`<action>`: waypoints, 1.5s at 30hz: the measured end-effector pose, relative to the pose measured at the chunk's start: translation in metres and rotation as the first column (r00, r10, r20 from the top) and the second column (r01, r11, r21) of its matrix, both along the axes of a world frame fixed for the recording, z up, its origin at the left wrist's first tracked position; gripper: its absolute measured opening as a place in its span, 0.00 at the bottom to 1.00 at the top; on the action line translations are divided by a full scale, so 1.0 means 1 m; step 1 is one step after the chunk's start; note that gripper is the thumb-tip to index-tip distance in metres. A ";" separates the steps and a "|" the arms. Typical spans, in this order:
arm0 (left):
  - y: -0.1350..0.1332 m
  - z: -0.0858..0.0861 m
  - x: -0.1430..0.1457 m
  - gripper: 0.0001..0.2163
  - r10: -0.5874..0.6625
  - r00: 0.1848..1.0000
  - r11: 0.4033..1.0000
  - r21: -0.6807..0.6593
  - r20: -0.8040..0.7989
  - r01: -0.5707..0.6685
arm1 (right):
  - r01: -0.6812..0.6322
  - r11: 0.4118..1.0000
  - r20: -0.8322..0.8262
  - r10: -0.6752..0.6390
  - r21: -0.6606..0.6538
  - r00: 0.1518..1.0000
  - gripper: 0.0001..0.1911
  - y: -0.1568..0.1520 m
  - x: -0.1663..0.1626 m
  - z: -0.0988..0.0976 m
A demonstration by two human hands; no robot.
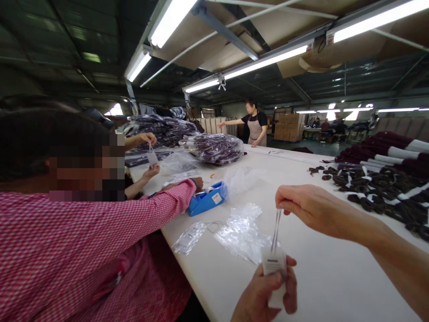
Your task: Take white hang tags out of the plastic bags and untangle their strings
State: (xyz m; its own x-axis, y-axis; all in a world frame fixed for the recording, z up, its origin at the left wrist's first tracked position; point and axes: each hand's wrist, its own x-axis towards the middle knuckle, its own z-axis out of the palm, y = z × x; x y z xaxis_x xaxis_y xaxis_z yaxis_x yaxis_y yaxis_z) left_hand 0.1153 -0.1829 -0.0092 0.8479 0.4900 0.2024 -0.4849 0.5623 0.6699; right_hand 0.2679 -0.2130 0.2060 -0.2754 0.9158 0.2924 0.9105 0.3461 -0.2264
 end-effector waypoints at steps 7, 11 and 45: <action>0.012 0.015 -0.020 0.14 0.312 0.887 0.928 0.311 -0.341 -0.206 | 0.015 0.998 -0.064 -0.020 -0.067 0.998 0.09 -0.013 0.026 -0.017; 0.008 0.039 -0.034 0.10 0.527 0.724 0.772 0.608 -0.446 -0.188 | 0.120 0.992 0.032 -0.119 -0.045 0.992 0.09 -0.022 0.057 -0.043; -0.026 -0.030 -0.004 0.23 0.792 0.405 0.595 0.727 -0.457 -0.342 | 0.116 0.967 -0.629 -0.237 -0.228 0.740 0.25 -0.047 0.018 -0.249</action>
